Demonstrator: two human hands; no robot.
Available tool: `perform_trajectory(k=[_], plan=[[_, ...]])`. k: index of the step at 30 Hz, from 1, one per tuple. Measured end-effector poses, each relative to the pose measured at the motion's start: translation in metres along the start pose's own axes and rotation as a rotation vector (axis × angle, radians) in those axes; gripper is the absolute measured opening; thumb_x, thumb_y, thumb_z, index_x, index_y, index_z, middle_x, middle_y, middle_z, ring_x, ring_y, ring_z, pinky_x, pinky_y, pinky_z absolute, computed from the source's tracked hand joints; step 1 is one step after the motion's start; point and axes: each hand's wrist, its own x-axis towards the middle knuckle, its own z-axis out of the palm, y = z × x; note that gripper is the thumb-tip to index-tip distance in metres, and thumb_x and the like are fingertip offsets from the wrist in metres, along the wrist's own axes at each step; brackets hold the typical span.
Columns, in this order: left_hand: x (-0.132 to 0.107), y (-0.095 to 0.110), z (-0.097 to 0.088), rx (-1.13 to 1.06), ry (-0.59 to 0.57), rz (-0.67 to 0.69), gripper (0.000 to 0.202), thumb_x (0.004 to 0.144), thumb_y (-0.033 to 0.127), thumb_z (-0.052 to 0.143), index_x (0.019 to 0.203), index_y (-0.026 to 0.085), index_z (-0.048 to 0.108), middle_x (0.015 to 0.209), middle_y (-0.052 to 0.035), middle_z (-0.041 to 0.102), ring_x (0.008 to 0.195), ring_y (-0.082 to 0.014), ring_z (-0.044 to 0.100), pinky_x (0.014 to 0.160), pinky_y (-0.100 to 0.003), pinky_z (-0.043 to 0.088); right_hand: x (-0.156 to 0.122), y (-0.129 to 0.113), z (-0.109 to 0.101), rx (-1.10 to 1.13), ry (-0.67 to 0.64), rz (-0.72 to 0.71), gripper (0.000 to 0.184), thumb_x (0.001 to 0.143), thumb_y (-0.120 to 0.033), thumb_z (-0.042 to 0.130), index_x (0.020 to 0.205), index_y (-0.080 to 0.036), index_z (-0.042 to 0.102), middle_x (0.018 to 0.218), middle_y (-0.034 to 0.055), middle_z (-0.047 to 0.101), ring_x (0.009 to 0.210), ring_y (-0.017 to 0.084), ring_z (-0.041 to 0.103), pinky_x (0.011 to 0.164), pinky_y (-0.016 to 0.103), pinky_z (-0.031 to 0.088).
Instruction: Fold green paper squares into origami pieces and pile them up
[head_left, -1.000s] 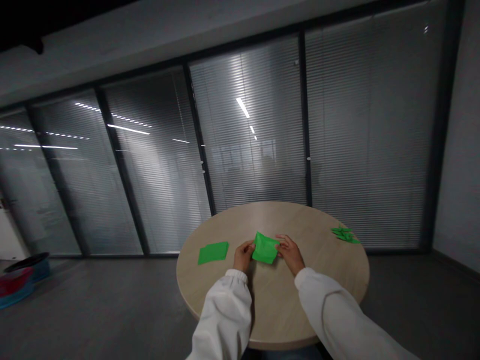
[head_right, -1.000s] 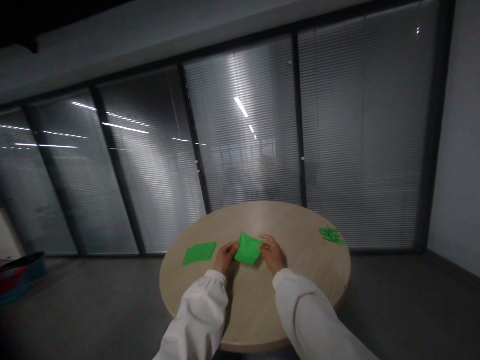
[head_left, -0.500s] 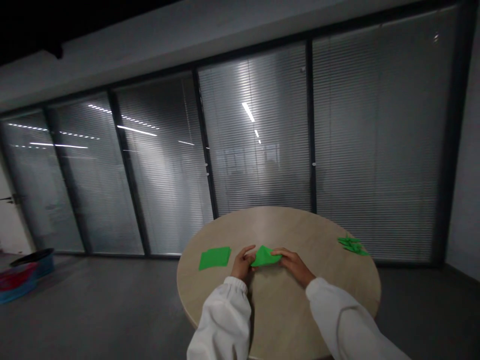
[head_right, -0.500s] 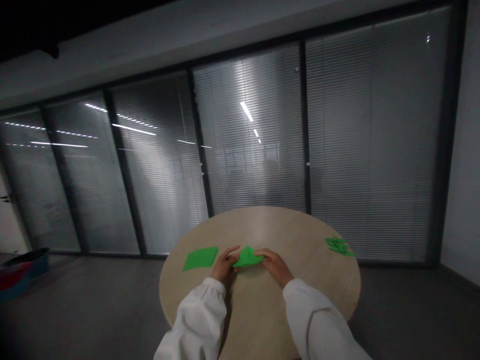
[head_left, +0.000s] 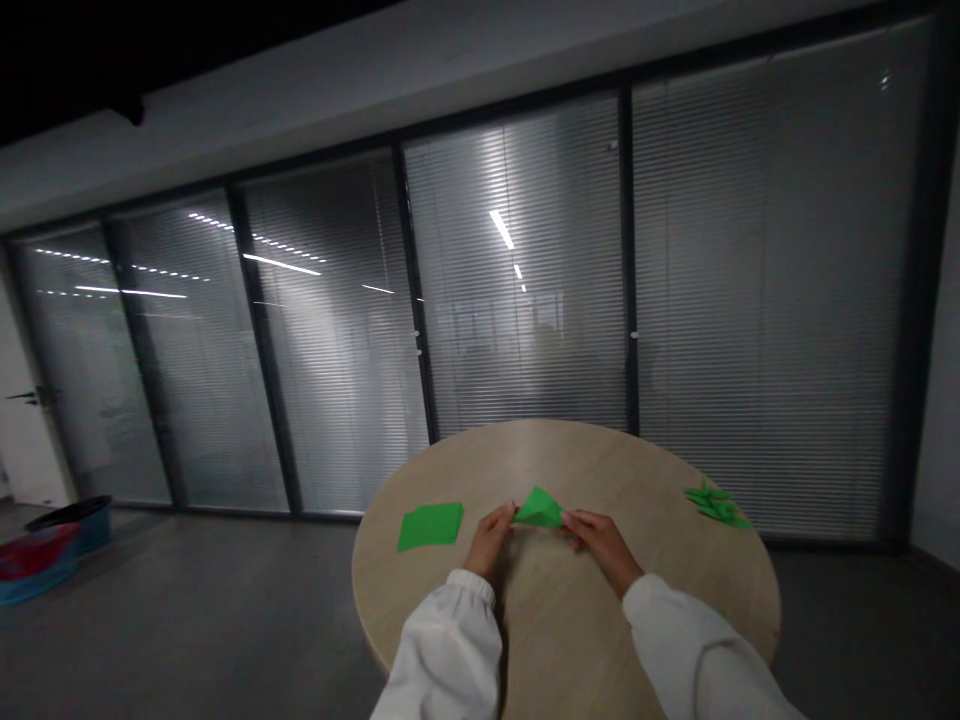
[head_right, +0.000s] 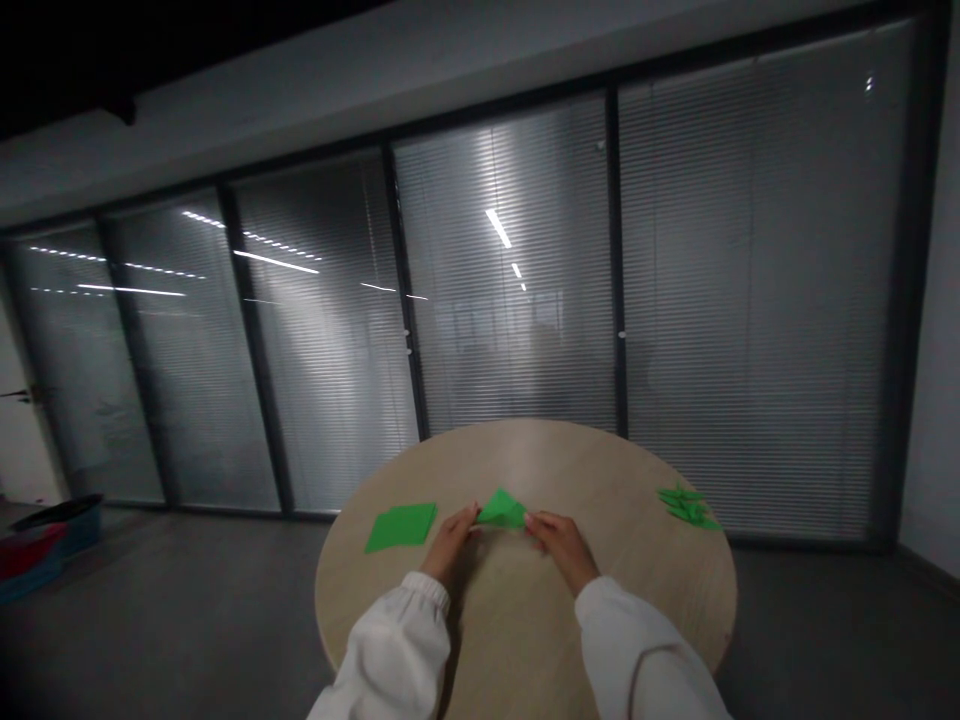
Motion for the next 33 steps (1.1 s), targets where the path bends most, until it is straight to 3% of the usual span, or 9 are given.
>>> perform_trajectory(k=[4,9,12,16,18,22,26,33], plan=[[-0.002,0.003,0.002,-0.027,-0.044,0.056,0.046,0.059,0.058,0.073,0.061,0.013,0.067,0.062,-0.0028,0.062,0.065,-0.0156,0.054,0.062,-0.024,0.040,-0.004,-0.002,-0.001,0.158,0.017,0.080,0.044,0.071,-0.055,0.064,0.083,-0.015,0.073,0.084,0.0086,0.070,0.076,0.021,0.061,0.059,0.027,0.046],[-0.003,0.007,0.004,-0.042,-0.088,0.026,0.044,0.052,0.052,0.080,0.065,0.012,0.068,0.061,-0.0020,0.061,0.060,-0.0132,0.053,0.060,-0.023,0.040,-0.011,-0.012,0.002,0.277,0.004,0.158,0.044,0.068,-0.054,0.068,0.085,-0.013,0.073,0.086,0.0096,0.070,0.078,0.021,0.063,0.061,0.026,0.048],[-0.004,0.007,0.004,-0.081,-0.098,-0.037,0.045,0.053,0.053,0.079,0.069,0.012,0.067,0.060,-0.0002,0.060,0.057,-0.0123,0.053,0.056,-0.023,0.041,-0.010,-0.014,0.003,0.264,-0.004,0.110,0.046,0.071,-0.053,0.067,0.094,-0.014,0.071,0.085,0.0087,0.070,0.075,0.019,0.063,0.058,0.025,0.047],[-0.005,0.006,0.004,-0.135,-0.046,-0.068,0.045,0.055,0.053,0.078,0.070,0.013,0.065,0.059,0.0016,0.060,0.055,-0.0120,0.054,0.053,-0.023,0.044,-0.006,-0.012,0.003,0.214,-0.011,-0.011,0.062,0.069,-0.048,0.072,0.123,-0.021,0.056,0.084,0.0047,0.071,0.069,0.018,0.062,0.054,0.023,0.044],[-0.006,0.008,0.004,-0.143,-0.057,-0.068,0.045,0.054,0.051,0.079,0.076,0.013,0.067,0.062,0.0003,0.063,0.056,-0.0128,0.057,0.053,-0.023,0.045,-0.005,-0.011,0.002,0.219,-0.031,-0.053,0.063,0.069,-0.046,0.073,0.125,-0.023,0.054,0.090,0.0052,0.071,0.074,0.019,0.064,0.059,0.026,0.048],[-0.006,0.011,0.005,-0.179,-0.128,-0.020,0.058,0.051,0.043,0.084,0.099,0.014,0.068,0.083,-0.0058,0.072,0.074,-0.0190,0.065,0.067,-0.029,0.051,-0.004,-0.013,0.002,0.226,-0.030,-0.124,0.051,0.068,-0.043,0.074,0.112,-0.020,0.064,0.104,0.0078,0.070,0.092,0.023,0.064,0.081,0.034,0.051],[-0.005,0.013,0.005,-0.144,-0.177,0.083,0.068,0.054,0.043,0.082,0.114,0.015,0.064,0.100,-0.0087,0.071,0.093,-0.0247,0.064,0.083,-0.036,0.050,-0.006,-0.018,0.002,0.211,-0.011,-0.139,0.054,0.069,-0.044,0.073,0.118,-0.023,0.062,0.109,0.0076,0.069,0.097,0.025,0.064,0.087,0.038,0.051],[-0.005,0.017,0.006,0.009,-0.230,0.197,0.057,0.065,0.046,0.074,0.112,0.014,0.068,0.115,-0.0112,0.067,0.110,-0.0298,0.058,0.099,-0.041,0.042,-0.006,-0.015,0.005,0.153,0.003,-0.171,0.050,0.073,-0.049,0.068,0.114,-0.021,0.064,0.124,0.0109,0.062,0.114,0.027,0.056,0.101,0.043,0.042]])
